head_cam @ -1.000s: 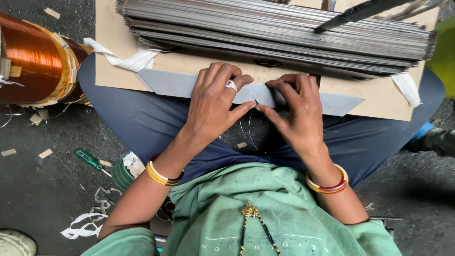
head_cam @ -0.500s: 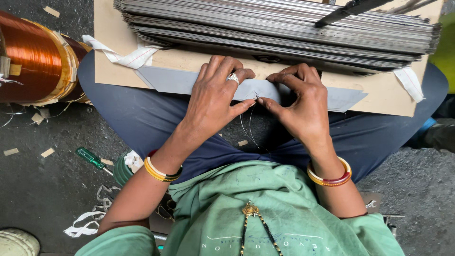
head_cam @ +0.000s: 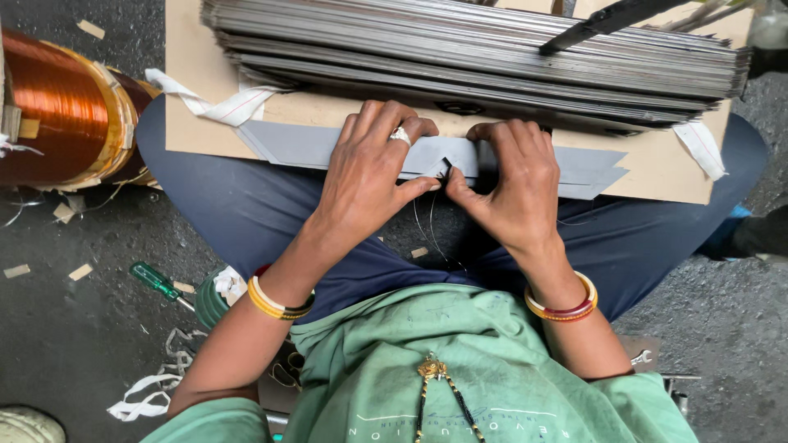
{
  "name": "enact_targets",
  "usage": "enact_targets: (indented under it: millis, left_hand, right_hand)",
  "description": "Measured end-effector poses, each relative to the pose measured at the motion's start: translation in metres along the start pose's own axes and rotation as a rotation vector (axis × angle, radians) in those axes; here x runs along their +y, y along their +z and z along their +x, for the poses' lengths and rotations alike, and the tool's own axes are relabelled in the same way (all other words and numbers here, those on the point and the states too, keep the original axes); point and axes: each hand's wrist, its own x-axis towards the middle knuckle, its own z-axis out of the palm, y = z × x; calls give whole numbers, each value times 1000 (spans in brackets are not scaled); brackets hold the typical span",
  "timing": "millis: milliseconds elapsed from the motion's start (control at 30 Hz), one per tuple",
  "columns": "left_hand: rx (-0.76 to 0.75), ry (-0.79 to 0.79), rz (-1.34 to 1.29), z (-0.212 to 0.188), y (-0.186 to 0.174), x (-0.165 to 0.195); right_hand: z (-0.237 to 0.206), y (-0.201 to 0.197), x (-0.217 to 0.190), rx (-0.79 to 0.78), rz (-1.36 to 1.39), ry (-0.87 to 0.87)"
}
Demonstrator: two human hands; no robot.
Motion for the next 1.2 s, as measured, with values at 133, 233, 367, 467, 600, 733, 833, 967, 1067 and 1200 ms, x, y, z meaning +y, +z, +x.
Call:
enact_targets:
  millis: [133, 233, 367, 467, 600, 733, 833, 967, 1067, 1200]
  left_hand:
    - [84, 95, 36, -6, -3, 8]
    - [153, 184, 202, -10, 5, 13]
    - [246, 251, 328, -11, 28, 16]
    - [291, 237, 321, -13, 40, 17]
    - [297, 227, 341, -10, 48, 20]
    - [303, 269, 393, 6, 57, 34]
    - [316, 252, 444, 18, 53, 46]
    - [346, 206, 483, 27, 45, 52]
    - [365, 176, 438, 28, 48, 53]
    - [317, 133, 406, 20, 47, 58]
  right_hand:
    - [-8, -7, 1, 136, -54, -121]
    - [-14, -12, 3, 185, 20, -167]
    - [-27, -33, 21, 49, -11, -145]
    - [-45, -63, 41, 50, -78, -43]
    - [-64, -104, 85, 119, -246, 175]
    - [-66, -113, 117, 328, -149, 190]
    - [-58, -107, 133, 458, -153, 174]
    - [-48, -98, 140, 501, -206, 103]
    - [-47, -100, 138, 472, -255, 104]
    - [-54, -100, 124, 578, -139, 162]
